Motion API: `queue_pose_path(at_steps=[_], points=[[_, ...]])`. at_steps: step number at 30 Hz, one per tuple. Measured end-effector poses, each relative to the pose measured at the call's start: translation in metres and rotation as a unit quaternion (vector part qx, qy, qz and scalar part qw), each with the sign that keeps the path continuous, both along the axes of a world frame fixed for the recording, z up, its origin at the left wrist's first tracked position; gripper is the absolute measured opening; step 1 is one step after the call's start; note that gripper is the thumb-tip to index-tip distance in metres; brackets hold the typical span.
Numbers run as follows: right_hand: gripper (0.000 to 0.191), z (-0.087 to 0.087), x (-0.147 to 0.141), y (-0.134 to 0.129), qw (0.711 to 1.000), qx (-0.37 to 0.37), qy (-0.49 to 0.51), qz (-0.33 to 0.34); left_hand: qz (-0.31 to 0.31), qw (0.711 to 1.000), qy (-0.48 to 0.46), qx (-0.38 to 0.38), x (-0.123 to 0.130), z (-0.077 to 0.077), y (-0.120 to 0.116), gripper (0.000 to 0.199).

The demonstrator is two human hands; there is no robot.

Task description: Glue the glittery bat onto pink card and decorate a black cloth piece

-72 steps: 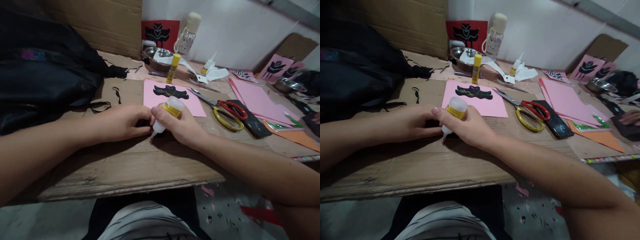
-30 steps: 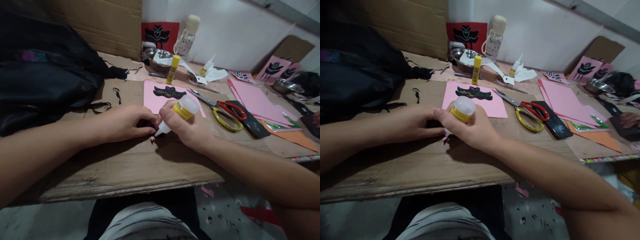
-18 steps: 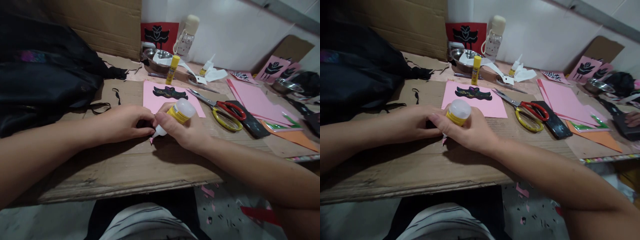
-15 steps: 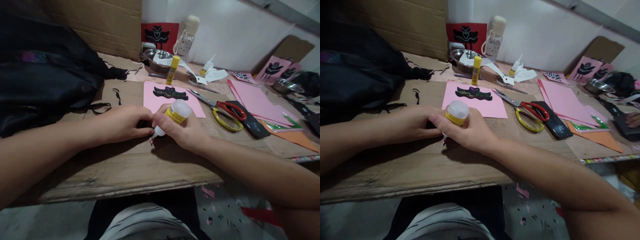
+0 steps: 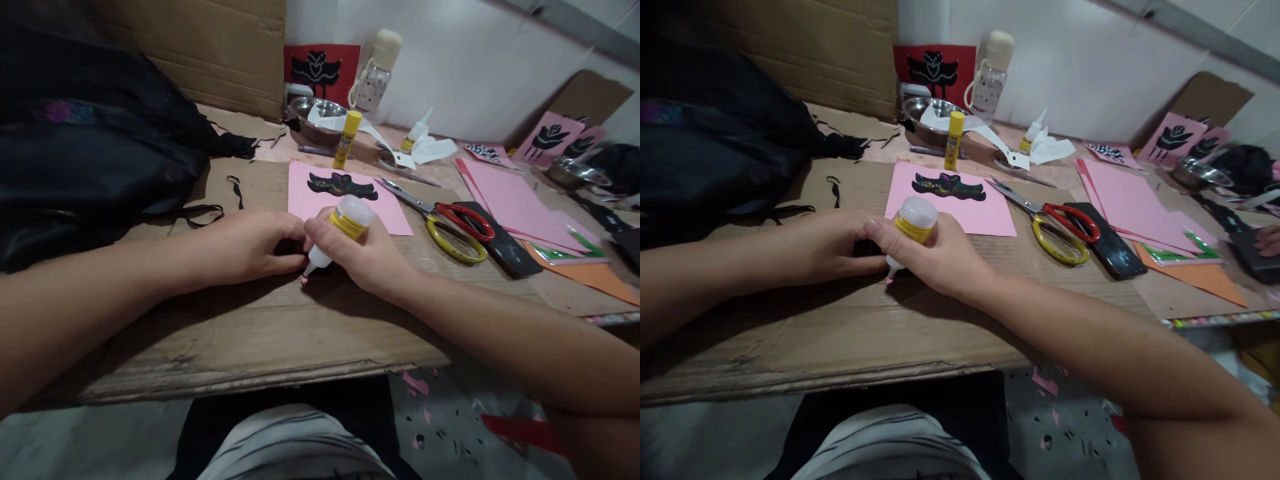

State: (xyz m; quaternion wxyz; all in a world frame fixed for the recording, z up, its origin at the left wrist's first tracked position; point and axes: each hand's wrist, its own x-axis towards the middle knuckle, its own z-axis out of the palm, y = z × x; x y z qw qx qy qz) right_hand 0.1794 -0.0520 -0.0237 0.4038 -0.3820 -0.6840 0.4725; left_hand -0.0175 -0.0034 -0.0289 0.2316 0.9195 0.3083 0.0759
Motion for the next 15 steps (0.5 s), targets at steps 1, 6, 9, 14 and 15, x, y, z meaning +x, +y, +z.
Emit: queue_pose_path(at_steps=[1, 6, 9, 14, 15], points=[[0.053, -0.0001, -0.0001, 0.0003, 1.000, -0.001, 0.001, 0.000, -0.003, 1.000, -0.004, -0.001, -0.0003, -0.0002, 0.0001, 0.024], [0.050, -0.0005, 0.0001, 0.0010, 0.999, -0.019, 0.025, 0.019, -0.007, 1.000, -0.009, 0.001, -0.0017, -0.0019, 0.0011, 0.024], [0.052, -0.0001, -0.0006, 0.0007, 0.999, -0.030, 0.013, 0.016, -0.007, 1.000, -0.013, 0.001, -0.0015, -0.0027, 0.0017, 0.023], [0.053, 0.0009, -0.0001, 0.0009, 0.999, -0.035, 0.010, 0.007, -0.009, 1.000, -0.009, -0.005, -0.0010, -0.0019, 0.0015, 0.021], [0.053, 0.0007, 0.0002, 0.0010, 0.999, -0.035, 0.012, 0.008, -0.009, 1.000, -0.008, -0.006, -0.0011, -0.0015, 0.0013, 0.021]])
